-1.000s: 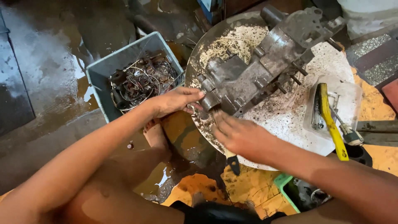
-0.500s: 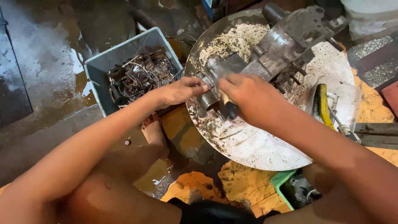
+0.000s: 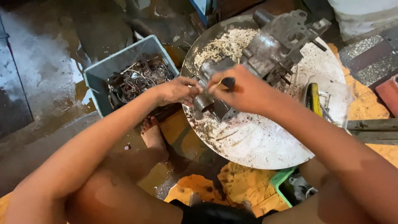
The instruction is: Final scrubbing and cleaning of a motorcycle engine casing using a brush and a small scraping tool to remove residue.
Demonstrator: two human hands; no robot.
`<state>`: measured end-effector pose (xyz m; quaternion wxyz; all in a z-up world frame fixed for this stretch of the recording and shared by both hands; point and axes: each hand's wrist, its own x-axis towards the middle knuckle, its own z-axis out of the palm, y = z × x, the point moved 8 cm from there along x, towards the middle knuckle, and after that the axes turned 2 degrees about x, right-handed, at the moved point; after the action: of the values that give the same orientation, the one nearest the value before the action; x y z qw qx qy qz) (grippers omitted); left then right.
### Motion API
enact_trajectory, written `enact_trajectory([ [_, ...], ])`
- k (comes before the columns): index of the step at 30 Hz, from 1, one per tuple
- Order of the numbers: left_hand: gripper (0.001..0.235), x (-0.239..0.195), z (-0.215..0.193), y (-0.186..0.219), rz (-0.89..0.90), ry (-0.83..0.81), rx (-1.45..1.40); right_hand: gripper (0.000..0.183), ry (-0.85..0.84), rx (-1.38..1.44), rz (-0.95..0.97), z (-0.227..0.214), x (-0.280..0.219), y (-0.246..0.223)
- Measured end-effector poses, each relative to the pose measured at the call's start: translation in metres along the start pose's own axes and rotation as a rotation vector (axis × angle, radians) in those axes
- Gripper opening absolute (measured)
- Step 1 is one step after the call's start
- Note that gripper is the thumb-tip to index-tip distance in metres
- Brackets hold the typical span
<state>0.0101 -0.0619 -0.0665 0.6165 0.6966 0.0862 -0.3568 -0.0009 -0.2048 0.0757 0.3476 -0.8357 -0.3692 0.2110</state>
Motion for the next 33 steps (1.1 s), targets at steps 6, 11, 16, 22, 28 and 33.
enact_trajectory([
  [6,0.021,-0.005,0.004,-0.003,-0.065,-0.023,-0.062,0.017,-0.092,0.015,0.093,0.015,-0.007,-0.003],
  [11,0.033,-0.021,0.010,0.005,-0.066,-0.050,-0.056,0.023,-0.077,-0.300,0.037,0.010,-0.009,0.001],
  [16,0.041,-0.022,0.008,0.005,-0.044,-0.085,0.016,0.017,-0.143,-0.251,-0.112,0.036,-0.015,0.004],
  [22,0.050,-0.031,0.010,0.010,-0.017,-0.093,0.103,0.021,-0.072,-0.237,-0.059,0.044,-0.036,0.012],
  [28,0.053,-0.021,0.003,0.020,0.099,-0.004,0.430,0.030,0.004,-0.512,-0.122,0.010,-0.032,0.022],
  [33,0.061,-0.014,0.012,0.042,0.340,0.119,0.906,0.023,0.290,-1.228,-0.396,-0.015,-0.041,-0.006],
])
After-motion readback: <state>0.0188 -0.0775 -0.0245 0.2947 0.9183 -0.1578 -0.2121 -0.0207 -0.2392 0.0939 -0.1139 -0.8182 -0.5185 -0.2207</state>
